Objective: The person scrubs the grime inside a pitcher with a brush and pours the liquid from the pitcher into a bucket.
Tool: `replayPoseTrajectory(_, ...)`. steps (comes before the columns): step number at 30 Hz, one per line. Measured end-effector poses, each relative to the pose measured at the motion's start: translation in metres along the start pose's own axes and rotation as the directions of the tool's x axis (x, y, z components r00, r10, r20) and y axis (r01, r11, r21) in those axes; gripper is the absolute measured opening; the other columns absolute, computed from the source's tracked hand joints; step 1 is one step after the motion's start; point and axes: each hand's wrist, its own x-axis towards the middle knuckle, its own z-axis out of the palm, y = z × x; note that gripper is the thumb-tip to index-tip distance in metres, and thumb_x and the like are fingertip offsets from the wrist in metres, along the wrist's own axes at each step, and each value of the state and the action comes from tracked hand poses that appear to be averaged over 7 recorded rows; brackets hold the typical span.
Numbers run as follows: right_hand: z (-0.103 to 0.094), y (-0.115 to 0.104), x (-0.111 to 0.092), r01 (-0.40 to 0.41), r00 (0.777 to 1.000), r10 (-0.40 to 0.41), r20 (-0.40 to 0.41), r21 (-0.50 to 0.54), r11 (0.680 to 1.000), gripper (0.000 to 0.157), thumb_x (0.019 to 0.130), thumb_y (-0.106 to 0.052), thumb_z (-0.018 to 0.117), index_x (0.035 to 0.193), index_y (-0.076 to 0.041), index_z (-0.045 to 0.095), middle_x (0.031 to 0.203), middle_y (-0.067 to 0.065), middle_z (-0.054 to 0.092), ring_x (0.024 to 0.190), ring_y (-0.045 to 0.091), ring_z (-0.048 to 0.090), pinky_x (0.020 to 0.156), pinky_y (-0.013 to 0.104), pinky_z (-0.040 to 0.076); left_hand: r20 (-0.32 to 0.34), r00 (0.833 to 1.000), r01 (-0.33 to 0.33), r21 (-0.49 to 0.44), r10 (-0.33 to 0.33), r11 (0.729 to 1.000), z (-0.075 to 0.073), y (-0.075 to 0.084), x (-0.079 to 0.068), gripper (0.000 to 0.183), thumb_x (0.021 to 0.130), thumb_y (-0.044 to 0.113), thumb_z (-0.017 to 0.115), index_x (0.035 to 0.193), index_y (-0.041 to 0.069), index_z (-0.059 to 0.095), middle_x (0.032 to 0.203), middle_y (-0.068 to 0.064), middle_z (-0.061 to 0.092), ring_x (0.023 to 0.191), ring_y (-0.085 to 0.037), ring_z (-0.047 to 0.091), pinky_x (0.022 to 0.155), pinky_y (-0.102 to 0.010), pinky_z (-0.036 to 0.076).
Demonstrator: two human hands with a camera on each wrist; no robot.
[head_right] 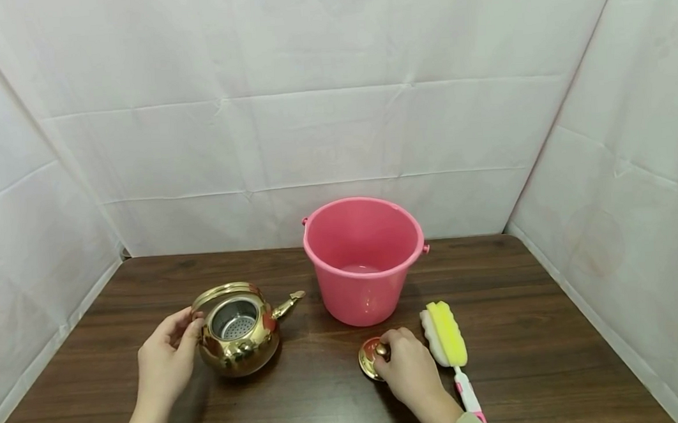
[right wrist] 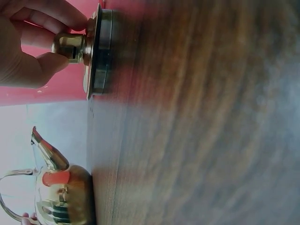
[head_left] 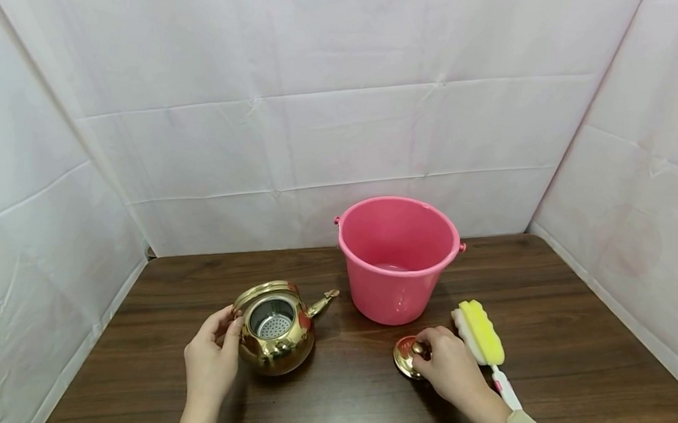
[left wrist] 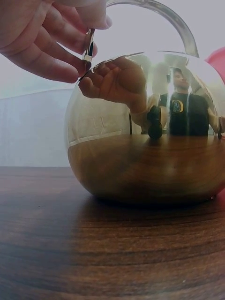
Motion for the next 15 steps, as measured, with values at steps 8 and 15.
replayPoseTrajectory(8,-0.0006,-0.0014,-0.0003,0.0,1.0,0.0,0.016,-0.005,1.0,0.019,0.065,-0.013,0.071,0.083,-0.007,0.065,0.078,0.003,0.059,0.063,0.008,0.049,0.056,0.025,0.043,0.001,1.0,0.004,-0.004,-0.004,1.0,-0.0004,0.0001,-0.0002,0.02,0.081,0.008,0.065,0.1,0.003,0.065,0.087,-0.008,0.069,0.078,-0.017,0.063,0.063,0.001,0.04)
replayPoseTrajectory(15,-0.0007,-0.0036,-0.0011,-0.002,1.0,0.002,-0.012,-0.001,1.0,0.03,0.065,-0.017,0.072,0.092,-0.005,0.066,0.085,0.006,0.061,0.076,0.016,0.059,0.066,0.033,0.05,-0.001,1.0,-0.008,-0.01,0.008,1.0,-0.0003,0.0007,-0.0002,0.02,0.081,0.006,0.065,0.101,0.001,0.064,0.088,-0.01,0.069,0.079,-0.02,0.063,0.064,0.002,0.039)
